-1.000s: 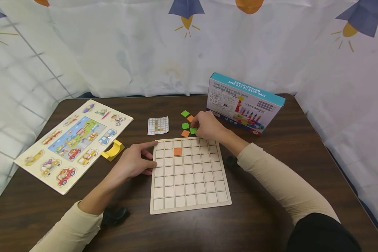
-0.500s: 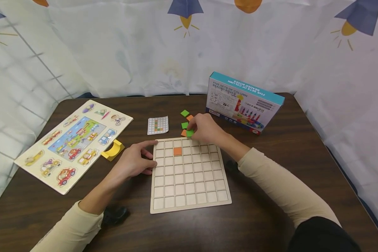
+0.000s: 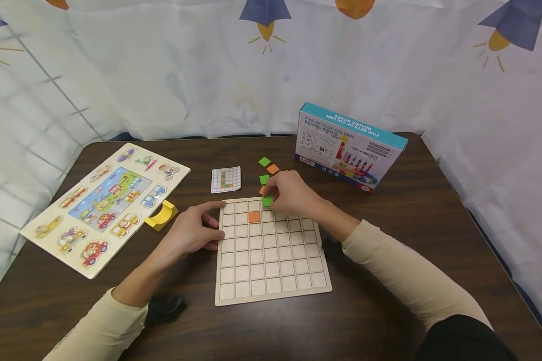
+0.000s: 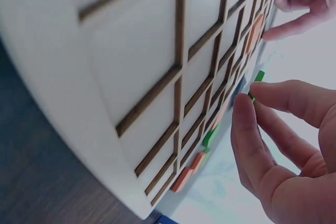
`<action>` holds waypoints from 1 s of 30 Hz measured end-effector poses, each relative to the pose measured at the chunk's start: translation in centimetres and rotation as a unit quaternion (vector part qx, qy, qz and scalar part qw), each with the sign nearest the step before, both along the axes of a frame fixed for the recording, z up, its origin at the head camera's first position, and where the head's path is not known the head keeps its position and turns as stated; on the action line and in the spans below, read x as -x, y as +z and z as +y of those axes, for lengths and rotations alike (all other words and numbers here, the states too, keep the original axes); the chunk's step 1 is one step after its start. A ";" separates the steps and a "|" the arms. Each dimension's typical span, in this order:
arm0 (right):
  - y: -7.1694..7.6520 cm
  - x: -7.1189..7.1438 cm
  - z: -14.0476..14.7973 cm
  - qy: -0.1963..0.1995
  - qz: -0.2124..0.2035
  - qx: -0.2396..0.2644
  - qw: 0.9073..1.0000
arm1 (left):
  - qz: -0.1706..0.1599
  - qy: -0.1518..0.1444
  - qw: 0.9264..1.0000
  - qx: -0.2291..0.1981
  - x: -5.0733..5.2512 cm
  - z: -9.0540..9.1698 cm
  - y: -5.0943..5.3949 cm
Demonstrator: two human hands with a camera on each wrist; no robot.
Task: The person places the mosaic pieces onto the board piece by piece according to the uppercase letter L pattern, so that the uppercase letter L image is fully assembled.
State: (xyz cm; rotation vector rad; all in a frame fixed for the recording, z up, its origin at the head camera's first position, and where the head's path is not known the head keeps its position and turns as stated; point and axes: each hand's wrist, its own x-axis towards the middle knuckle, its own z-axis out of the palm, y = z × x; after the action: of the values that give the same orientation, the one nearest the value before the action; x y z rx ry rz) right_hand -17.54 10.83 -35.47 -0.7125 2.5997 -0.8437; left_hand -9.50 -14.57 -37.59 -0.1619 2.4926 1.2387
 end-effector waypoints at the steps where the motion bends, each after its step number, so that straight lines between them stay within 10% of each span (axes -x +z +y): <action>1: 0.0 -0.2 -0.1 0.003 0.002 0.001 1.000 | 0.001 0.000 1.000 0.001 0.0 0.0 0.0; 30: -0.4 -3.5 -1.7 0.070 -0.011 -0.012 0.997 | 0.005 -0.006 1.000 -0.008 -0.1 -0.1 0.0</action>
State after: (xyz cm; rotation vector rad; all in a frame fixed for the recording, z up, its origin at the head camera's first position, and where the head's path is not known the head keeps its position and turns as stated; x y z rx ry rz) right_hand -14.06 9.11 -35.91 -0.8628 2.5029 -0.7725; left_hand -9.39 -14.65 -37.58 -0.1378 2.4885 1.2571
